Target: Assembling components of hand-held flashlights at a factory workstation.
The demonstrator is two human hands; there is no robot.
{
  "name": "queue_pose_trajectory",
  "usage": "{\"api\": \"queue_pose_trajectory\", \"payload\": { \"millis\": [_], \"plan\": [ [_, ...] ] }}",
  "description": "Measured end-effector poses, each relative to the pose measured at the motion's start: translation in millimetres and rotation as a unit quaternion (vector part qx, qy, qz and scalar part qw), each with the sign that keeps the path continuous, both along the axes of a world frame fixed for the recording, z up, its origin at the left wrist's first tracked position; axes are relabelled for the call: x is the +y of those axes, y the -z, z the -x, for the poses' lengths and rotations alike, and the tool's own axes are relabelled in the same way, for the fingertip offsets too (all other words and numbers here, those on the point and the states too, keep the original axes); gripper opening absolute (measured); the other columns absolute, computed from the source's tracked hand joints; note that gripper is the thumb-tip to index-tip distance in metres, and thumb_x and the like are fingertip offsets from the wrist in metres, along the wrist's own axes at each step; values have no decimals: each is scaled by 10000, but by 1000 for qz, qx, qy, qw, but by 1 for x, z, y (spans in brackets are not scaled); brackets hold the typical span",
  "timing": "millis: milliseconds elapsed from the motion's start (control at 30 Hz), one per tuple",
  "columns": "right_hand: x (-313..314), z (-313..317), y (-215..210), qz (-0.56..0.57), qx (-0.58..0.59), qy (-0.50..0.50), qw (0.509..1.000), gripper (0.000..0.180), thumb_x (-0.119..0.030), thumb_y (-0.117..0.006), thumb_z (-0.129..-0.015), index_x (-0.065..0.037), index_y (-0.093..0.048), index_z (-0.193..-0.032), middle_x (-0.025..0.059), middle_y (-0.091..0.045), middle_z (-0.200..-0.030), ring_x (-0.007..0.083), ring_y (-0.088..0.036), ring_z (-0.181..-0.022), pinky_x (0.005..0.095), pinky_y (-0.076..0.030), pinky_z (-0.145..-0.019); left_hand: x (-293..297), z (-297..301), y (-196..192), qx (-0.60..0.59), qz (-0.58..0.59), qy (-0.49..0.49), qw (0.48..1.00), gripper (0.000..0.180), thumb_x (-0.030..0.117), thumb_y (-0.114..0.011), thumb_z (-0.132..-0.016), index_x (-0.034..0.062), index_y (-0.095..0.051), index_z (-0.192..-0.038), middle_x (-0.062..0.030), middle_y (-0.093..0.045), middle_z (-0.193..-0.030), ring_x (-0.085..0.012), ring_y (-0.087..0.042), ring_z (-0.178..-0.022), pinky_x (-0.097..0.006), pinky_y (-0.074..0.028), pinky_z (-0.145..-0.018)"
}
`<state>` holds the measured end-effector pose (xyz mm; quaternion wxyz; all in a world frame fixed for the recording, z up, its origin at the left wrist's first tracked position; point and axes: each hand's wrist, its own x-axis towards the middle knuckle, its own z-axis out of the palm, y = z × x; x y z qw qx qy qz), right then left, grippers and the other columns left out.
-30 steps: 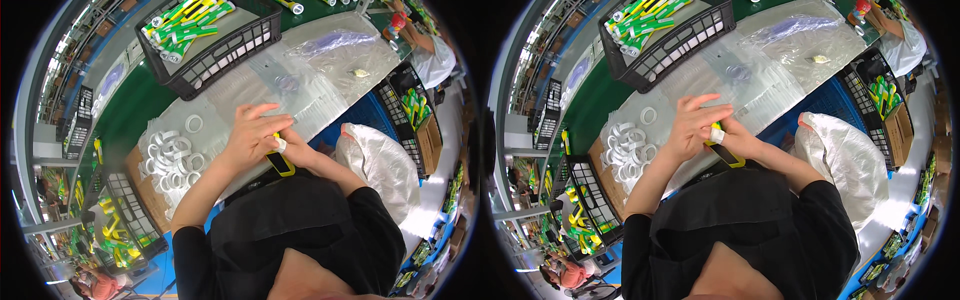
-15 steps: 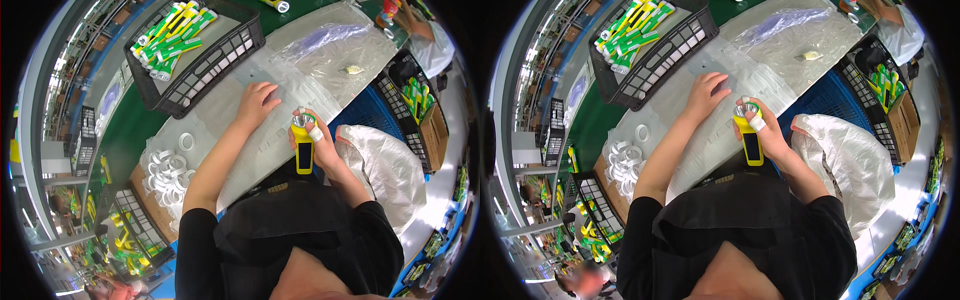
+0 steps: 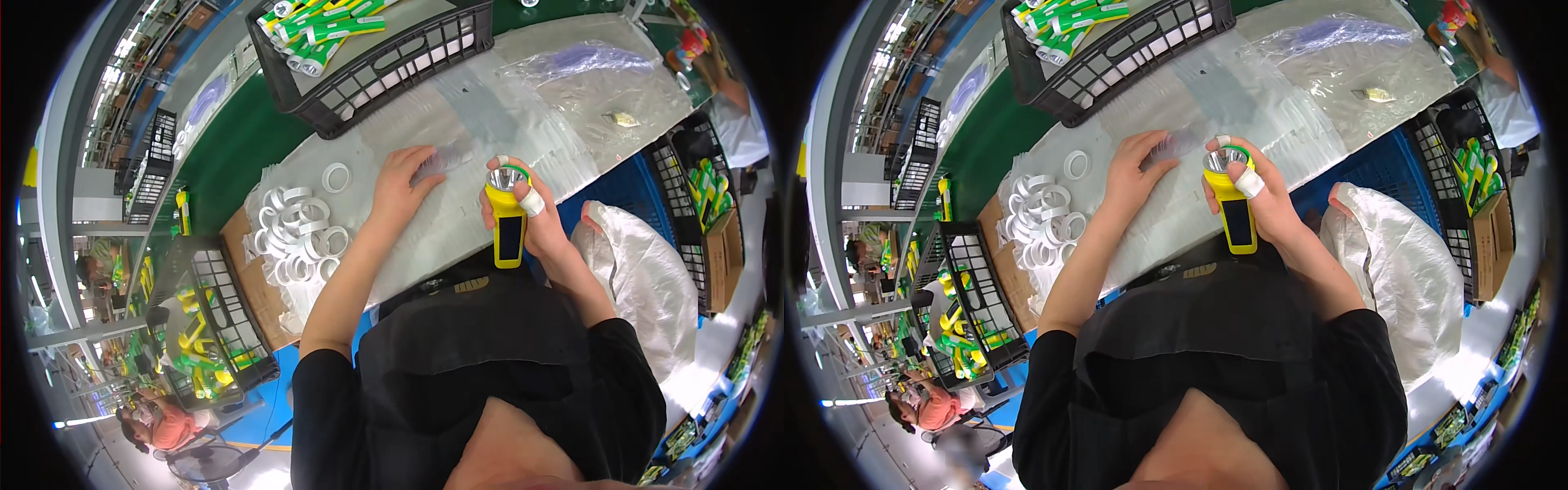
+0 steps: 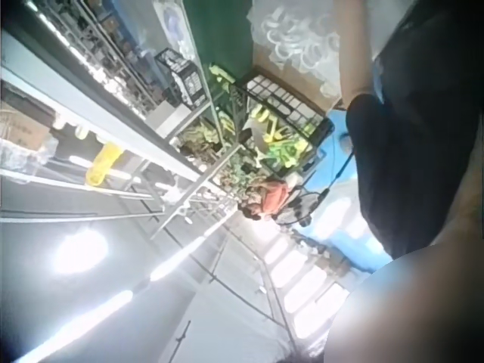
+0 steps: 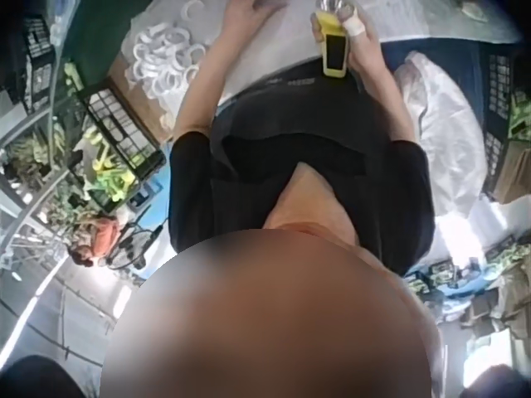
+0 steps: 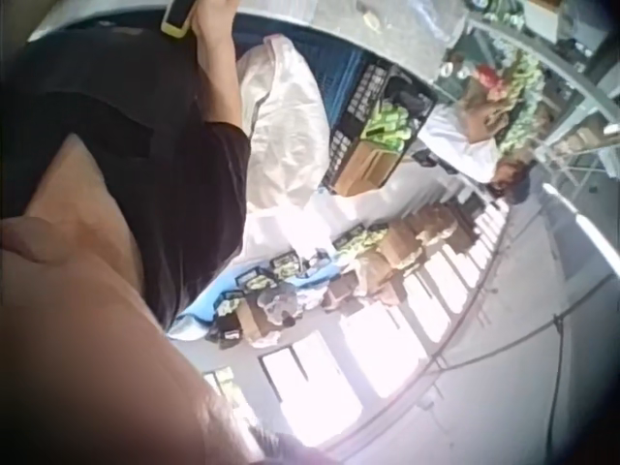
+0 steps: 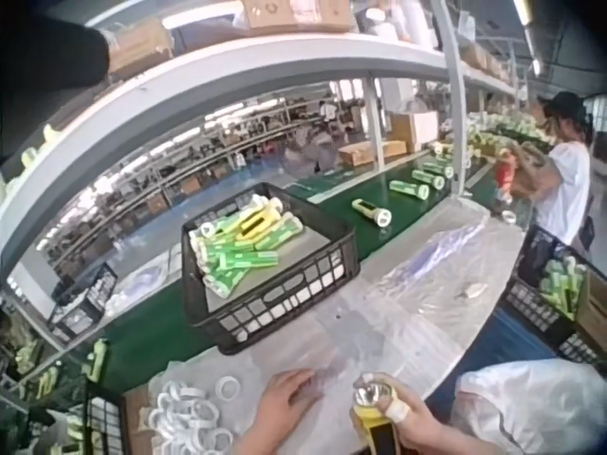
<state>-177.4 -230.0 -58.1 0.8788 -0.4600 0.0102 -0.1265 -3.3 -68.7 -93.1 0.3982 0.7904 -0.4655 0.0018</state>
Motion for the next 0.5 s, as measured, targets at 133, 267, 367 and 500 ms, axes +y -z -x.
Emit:
{"api": "queue_pose_trajectory", "payload": {
  "millis": [133,267,367,500],
  "plan": [
    [13,-1,-1,18,7,-14,1000,474,-366,-572,-960,-12,-470,-1258,104,-573,-814,167,-564,-675,287,-434,-639,11,9,-17,54,20,-32,998,432,146,-769,-767,74,-653,-1177,-111,-639,-1152,-250,-581,-1074,-321,-484,-828],
    [30,-7,-12,65,27,-43,997,434,-299,-574,-962,-11,-465,-1267,94,-597,-856,146,-588,-724,274,-468,-658,23,40,-71,110,129,73,983,412,128,-704,-829,47,-635,-1226,-114,-607,-1148,-228,-569,-1042,-309,-459,-779],
    [46,-16,-23,110,31,-76,991,646,-504,-608,-910,-3,-452,-1285,78,-598,-937,159,-608,-738,279,-482,-656,35,60,-78,18,145,92,985,380,86,-632,-861,25,-622,-1235,-120,-580,-1145,-259,-553,-1014,-342,-448,-808],
    [66,-31,-28,99,40,-139,984,388,-310,-600,-954,-16,-501,-1186,75,-595,-935,140,-603,-751,280,-509,-655,58,54,-69,-70,162,57,983,338,99,-521,-895,-1,-623,-1201,-123,-574,-1121,-298,-544,-1028,-398,-398,-900]
  ]
}}
